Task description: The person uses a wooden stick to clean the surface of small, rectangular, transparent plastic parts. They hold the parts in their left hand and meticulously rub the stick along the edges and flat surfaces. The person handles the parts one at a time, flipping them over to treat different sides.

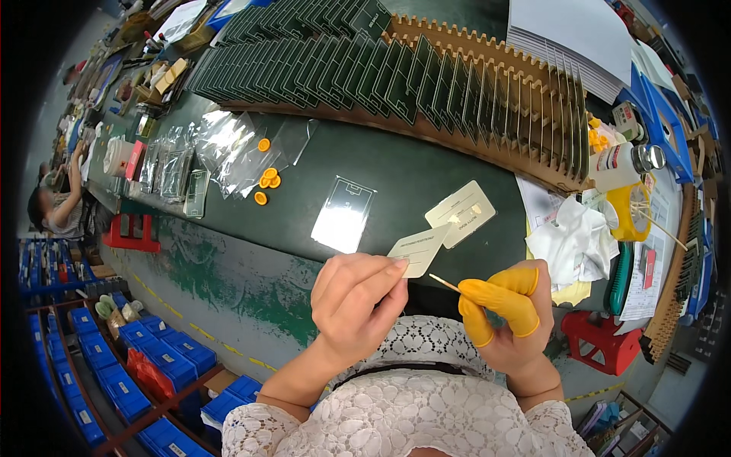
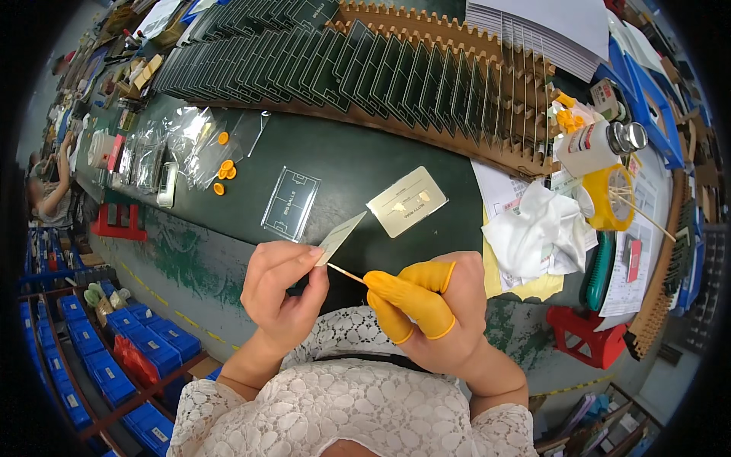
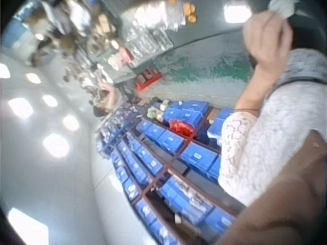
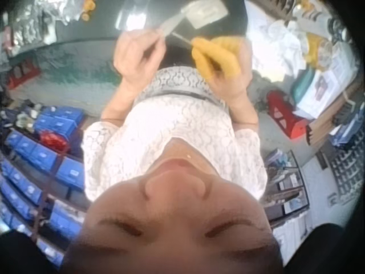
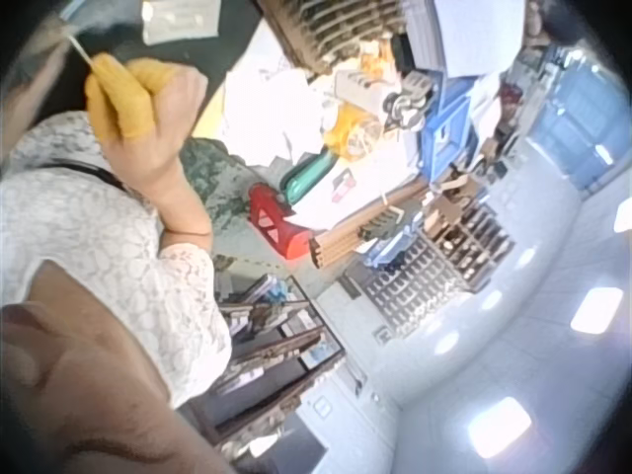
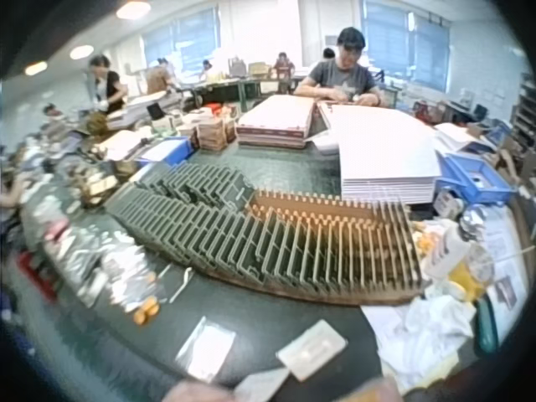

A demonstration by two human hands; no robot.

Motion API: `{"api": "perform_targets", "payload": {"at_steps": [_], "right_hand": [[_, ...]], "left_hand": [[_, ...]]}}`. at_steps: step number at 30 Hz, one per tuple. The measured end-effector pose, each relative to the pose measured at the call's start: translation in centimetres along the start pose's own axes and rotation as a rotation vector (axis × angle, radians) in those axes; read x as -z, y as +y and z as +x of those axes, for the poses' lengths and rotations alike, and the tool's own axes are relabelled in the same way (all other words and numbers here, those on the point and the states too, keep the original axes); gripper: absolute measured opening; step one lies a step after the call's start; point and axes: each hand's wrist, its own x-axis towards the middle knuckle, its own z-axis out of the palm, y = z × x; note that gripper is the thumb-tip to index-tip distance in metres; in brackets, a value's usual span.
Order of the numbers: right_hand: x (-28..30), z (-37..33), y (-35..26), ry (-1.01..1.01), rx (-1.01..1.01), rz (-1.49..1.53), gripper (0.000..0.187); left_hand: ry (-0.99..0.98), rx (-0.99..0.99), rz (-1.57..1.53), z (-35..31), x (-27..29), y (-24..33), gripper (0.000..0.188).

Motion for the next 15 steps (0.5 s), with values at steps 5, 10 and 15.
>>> {"api": "perform_targets", "payload": {"at_steps": [5,10,15], "right_hand": [[-0.05,-0.16,-0.07,-0.01,0.006,0.01,0.039],[-0.13,-0.52,-0.18,-0.034,0.006,0.032,0.039],[-0.11,-0.54,-0.22,-0.039,0.013,0.02,0.04]], "left_hand": [[0.009,-0.029,0.015,-0.25,0.23,-0.2,0.04],[0.021,-0.042,0.017,-0.38,0.32,-0.3,0.042],[0.027,-0.048,0.018,-0.45,0.31,-0.35,0.042]]}}
